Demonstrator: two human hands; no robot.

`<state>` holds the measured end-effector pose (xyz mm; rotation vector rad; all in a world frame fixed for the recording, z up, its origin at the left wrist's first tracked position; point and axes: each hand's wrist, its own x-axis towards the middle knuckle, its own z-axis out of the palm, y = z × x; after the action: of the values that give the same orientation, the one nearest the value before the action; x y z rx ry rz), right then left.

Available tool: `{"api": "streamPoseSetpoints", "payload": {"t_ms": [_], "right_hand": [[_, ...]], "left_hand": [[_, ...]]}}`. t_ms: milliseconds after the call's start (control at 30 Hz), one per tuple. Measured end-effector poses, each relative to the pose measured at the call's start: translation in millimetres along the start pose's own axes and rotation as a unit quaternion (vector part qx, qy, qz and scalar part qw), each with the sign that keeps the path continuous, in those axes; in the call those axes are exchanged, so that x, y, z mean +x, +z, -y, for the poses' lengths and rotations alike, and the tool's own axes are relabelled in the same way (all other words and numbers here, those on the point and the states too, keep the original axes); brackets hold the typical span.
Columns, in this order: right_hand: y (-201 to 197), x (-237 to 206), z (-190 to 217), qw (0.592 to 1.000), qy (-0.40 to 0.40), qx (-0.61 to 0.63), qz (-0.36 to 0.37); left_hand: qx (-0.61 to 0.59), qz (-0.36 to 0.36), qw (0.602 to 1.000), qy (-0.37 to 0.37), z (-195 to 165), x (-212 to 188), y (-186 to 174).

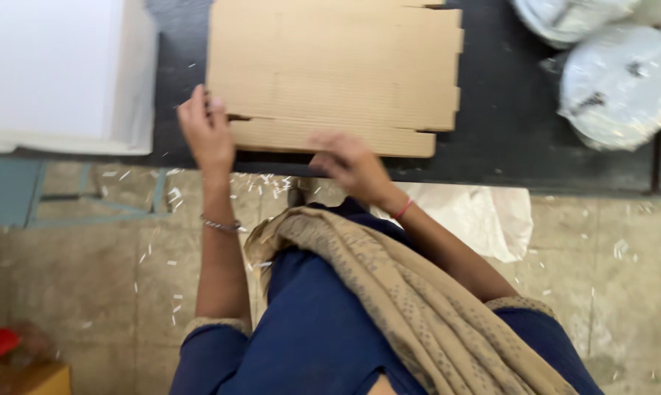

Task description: The person assembles flat cardboard boxes by folding and tucking the flaps. They place a plastic-wrapped ceiling fan into each box, close the lid, and stack the finished packages. The process is repeated for multiple units.

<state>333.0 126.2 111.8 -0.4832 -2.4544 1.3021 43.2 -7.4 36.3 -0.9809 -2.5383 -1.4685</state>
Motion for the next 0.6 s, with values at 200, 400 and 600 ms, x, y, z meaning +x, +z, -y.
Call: {"api": "streamPoseSetpoints", "payload": {"t_ms": [200,400,600], "right_hand": [[-102,-46,-94,0.917,0.132,-0.176,-0.333],[-100,-59,-133,0.937,0.176,-0.092,-0.286],[-123,-50,-89,0.93,0.155,0.044,-0.33]], "left_hand": [[-0.016,-0.028,0.999,-0.004,-6,1,4],[0.102,-0.046,0.992,0.054,-37,-3,-4],[0.05,-0.043,0.996,0.053,-58,-3,-14]]}}
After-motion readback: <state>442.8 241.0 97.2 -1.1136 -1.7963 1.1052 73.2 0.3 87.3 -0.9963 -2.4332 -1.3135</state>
